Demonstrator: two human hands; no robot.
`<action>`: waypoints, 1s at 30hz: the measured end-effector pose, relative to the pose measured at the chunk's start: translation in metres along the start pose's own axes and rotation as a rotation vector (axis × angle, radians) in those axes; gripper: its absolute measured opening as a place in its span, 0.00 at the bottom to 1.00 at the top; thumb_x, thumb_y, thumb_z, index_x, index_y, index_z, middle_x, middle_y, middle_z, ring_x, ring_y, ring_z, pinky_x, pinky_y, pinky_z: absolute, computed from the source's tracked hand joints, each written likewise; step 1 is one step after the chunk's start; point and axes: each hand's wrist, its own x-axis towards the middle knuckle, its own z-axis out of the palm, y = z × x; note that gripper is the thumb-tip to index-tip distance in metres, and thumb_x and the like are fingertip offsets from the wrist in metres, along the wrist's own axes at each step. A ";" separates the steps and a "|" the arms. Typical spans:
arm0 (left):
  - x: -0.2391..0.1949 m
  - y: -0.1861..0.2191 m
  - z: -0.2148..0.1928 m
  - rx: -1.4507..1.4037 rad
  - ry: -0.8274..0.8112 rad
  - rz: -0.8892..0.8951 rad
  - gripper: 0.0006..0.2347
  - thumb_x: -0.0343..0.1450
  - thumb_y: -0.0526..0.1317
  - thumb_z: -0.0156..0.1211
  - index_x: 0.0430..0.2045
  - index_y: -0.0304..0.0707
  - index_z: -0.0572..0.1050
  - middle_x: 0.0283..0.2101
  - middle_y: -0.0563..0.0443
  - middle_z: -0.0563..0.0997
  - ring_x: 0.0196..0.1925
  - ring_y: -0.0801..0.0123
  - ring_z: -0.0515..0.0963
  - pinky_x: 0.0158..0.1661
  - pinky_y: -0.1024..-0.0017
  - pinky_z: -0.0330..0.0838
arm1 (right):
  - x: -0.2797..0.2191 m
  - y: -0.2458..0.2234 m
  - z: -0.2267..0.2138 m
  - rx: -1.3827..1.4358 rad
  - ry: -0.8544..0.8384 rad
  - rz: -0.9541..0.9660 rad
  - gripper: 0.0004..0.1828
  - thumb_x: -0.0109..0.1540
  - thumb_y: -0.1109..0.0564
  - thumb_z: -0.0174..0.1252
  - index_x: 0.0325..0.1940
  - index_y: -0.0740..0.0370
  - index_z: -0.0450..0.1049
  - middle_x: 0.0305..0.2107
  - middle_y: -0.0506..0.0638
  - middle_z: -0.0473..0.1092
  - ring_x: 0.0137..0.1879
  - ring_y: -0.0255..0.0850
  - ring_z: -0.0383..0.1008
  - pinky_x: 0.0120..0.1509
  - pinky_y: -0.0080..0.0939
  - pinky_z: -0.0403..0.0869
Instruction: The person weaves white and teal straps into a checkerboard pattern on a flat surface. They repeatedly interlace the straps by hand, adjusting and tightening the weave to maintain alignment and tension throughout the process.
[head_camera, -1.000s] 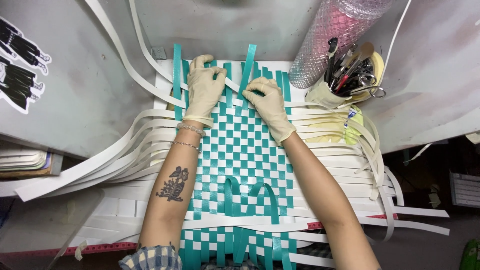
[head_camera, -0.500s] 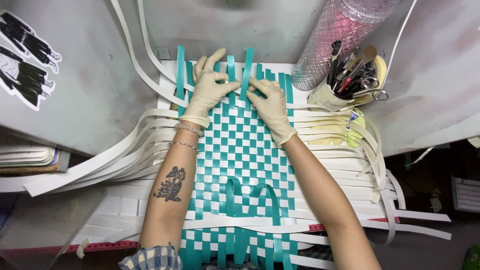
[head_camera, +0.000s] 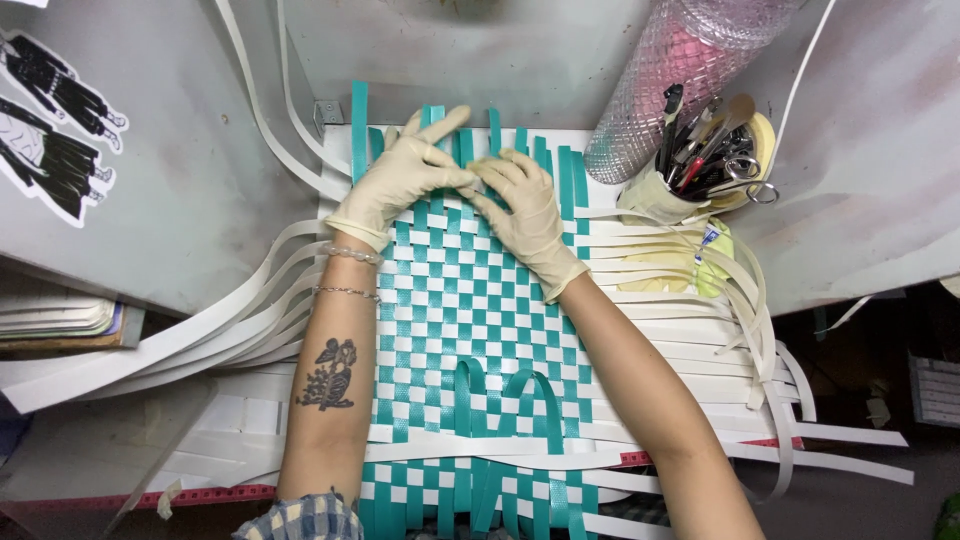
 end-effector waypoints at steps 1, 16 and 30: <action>0.001 0.000 0.000 0.067 -0.024 -0.022 0.06 0.61 0.50 0.67 0.15 0.59 0.80 0.67 0.63 0.61 0.72 0.49 0.36 0.64 0.50 0.13 | -0.001 0.007 0.004 0.029 0.040 -0.027 0.15 0.62 0.41 0.57 0.50 0.44 0.70 0.48 0.34 0.68 0.59 0.37 0.62 0.61 0.38 0.61; 0.039 -0.082 0.030 0.805 0.134 -0.052 0.12 0.63 0.55 0.57 0.31 0.55 0.81 0.58 0.56 0.65 0.67 0.44 0.49 0.60 0.37 0.27 | 0.006 -0.002 -0.007 0.114 0.164 -0.042 0.04 0.56 0.52 0.65 0.29 0.49 0.77 0.32 0.38 0.74 0.45 0.39 0.67 0.51 0.38 0.68; -0.001 -0.016 0.009 -0.230 0.139 -0.082 0.09 0.54 0.37 0.71 0.12 0.37 0.74 0.55 0.46 0.73 0.69 0.44 0.52 0.67 0.54 0.33 | 0.003 -0.006 -0.002 -0.120 0.136 -0.124 0.13 0.56 0.50 0.63 0.46 0.46 0.78 0.33 0.40 0.71 0.45 0.39 0.68 0.55 0.44 0.65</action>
